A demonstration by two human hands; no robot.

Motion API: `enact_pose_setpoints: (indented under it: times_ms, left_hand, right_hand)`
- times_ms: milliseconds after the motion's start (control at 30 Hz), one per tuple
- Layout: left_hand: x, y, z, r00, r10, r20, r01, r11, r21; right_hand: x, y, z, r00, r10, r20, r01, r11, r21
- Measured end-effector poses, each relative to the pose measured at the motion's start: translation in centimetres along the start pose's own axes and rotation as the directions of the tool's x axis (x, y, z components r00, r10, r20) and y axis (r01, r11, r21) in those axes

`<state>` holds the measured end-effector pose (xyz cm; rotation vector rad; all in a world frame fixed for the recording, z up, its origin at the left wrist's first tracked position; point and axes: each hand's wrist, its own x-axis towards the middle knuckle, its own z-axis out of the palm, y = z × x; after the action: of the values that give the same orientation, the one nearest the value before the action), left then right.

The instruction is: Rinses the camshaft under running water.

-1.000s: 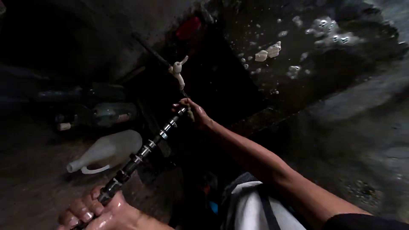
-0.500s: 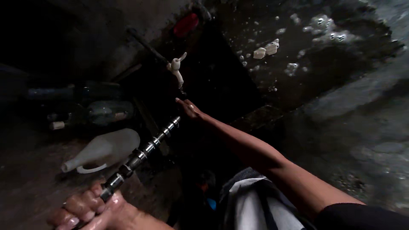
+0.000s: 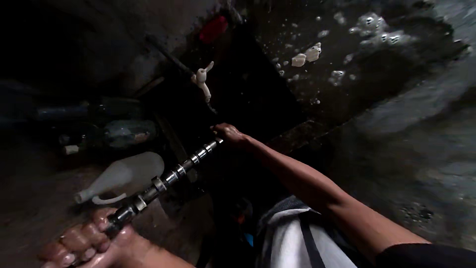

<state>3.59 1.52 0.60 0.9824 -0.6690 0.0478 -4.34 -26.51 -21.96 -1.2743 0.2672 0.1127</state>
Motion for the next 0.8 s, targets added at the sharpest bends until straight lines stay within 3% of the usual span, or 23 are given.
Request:
enact_pose_setpoints:
  times_ms: [67, 100, 167, 233, 333, 433, 500, 567, 633, 733, 800]
  left_hand:
    - [-0.5, -0.3, 0.8, 0.997, 0.033, -0.067, -0.029, 0.998, 0.060]
    - [-0.6, -0.4, 1.1, 0.995, 0.047, -0.087, -0.038, 0.995, 0.094]
    - [-0.6, -0.3, 1.9, 0.994, 0.056, -0.094, -0.041, 0.986, 0.161]
    - [-0.4, -0.2, 3.3, 0.992, 0.056, -0.111, -0.029, 0.973, 0.228]
    - [0.2, -0.3, 4.6, 0.986, 0.062, -0.157, -0.026, 0.975, 0.221]
    - [0.4, -0.5, 5.4, 0.974, 0.063, -0.217, -0.019, 0.980, 0.198]
    - [0.9, -0.8, 6.2, 0.986, 0.052, -0.160, -0.022, 0.983, 0.182]
    - [1.3, -0.8, 6.4, 0.998, 0.040, -0.041, -0.033, 0.985, 0.170]
    - [1.5, -0.6, 6.4, 0.998, 0.023, 0.056, -0.032, 0.987, 0.159]
    - [2.7, -0.8, 6.1, 0.984, -0.015, 0.177, -0.006, 0.993, 0.114]
    - [3.6, -0.6, 4.9, 0.952, -0.091, 0.293, 0.068, 0.994, 0.087]
  right_hand:
    - [1.1, 0.9, 0.7, 0.985, -0.037, -0.170, 0.079, 0.966, 0.247]
    - [1.6, 1.4, 0.7, 0.972, -0.077, -0.224, 0.122, 0.973, 0.196]
    - [2.1, 1.9, -0.2, 0.959, -0.164, -0.233, 0.131, 0.980, -0.152]
    - [1.8, 0.6, -1.3, 0.938, -0.227, -0.262, 0.097, 0.897, -0.431]
    - [1.2, -2.2, -1.5, 0.806, -0.428, -0.409, 0.208, 0.851, -0.482]
    - [0.5, -2.0, 1.8, 0.779, -0.604, -0.167, 0.382, 0.669, -0.637]
    - [2.0, -1.3, 2.9, 0.779, -0.626, -0.030, 0.433, 0.572, -0.696]
    - [3.1, -2.4, 2.6, 0.883, -0.465, 0.063, 0.389, 0.648, -0.655]
    - [3.9, -3.5, 2.3, 0.968, -0.161, 0.191, 0.242, 0.793, -0.559]
    - [5.2, -4.6, 2.2, 0.938, 0.158, 0.309, -0.030, 0.924, -0.381]
    - [5.3, -5.0, 2.8, 0.876, 0.237, 0.421, -0.086, 0.934, -0.348]
